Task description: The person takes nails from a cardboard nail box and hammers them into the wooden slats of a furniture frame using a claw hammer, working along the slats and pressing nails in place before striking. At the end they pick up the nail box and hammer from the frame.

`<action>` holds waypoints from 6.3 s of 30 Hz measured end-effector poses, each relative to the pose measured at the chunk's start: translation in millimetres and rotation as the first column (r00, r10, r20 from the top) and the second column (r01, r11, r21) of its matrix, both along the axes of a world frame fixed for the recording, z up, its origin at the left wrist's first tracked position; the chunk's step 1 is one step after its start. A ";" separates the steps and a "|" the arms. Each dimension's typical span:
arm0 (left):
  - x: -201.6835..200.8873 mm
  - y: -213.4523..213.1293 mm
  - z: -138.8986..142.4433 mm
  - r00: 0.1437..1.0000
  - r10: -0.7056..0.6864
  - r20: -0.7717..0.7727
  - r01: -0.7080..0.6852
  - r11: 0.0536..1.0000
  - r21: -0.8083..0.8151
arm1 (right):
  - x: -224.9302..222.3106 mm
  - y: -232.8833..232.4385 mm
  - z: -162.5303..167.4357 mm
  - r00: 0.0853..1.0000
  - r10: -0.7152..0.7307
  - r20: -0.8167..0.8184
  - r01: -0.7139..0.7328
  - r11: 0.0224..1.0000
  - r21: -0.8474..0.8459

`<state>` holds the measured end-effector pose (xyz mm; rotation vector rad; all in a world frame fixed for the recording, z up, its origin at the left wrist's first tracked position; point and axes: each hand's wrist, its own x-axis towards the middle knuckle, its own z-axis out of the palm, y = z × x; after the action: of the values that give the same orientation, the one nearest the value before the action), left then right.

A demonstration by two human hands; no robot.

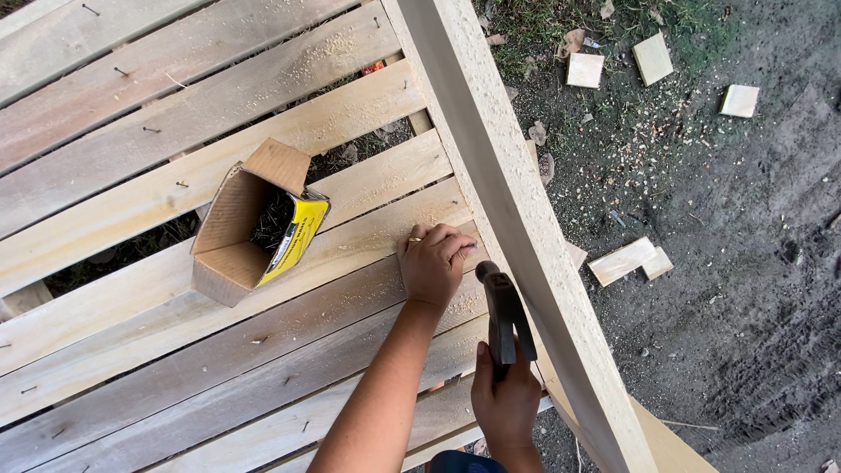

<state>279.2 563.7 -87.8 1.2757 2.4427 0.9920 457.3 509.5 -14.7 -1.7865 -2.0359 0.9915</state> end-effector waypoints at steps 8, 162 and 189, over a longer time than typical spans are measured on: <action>-1.1 2.8 3.5 1.000 0.024 -0.009 -0.023 0.999 0.023 | -34.0 15.7 5.7 0.994 0.011 0.113 -0.016 0.999 0.044; -176.1 -79.3 87.6 0.943 -0.317 -0.096 0.235 0.845 -0.481 | 32.8 -118.9 18.6 0.972 -0.225 -0.072 0.217 0.971 -0.098; 92.0 -81.9 101.2 0.782 -0.064 0.619 0.013 0.996 0.087 | 110.5 -102.8 -7.8 0.940 -0.291 0.177 0.313 0.943 -0.112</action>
<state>371.2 481.8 13.4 0.8199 1.8674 1.2621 567.8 406.7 -22.6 -2.2336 -1.7343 0.9425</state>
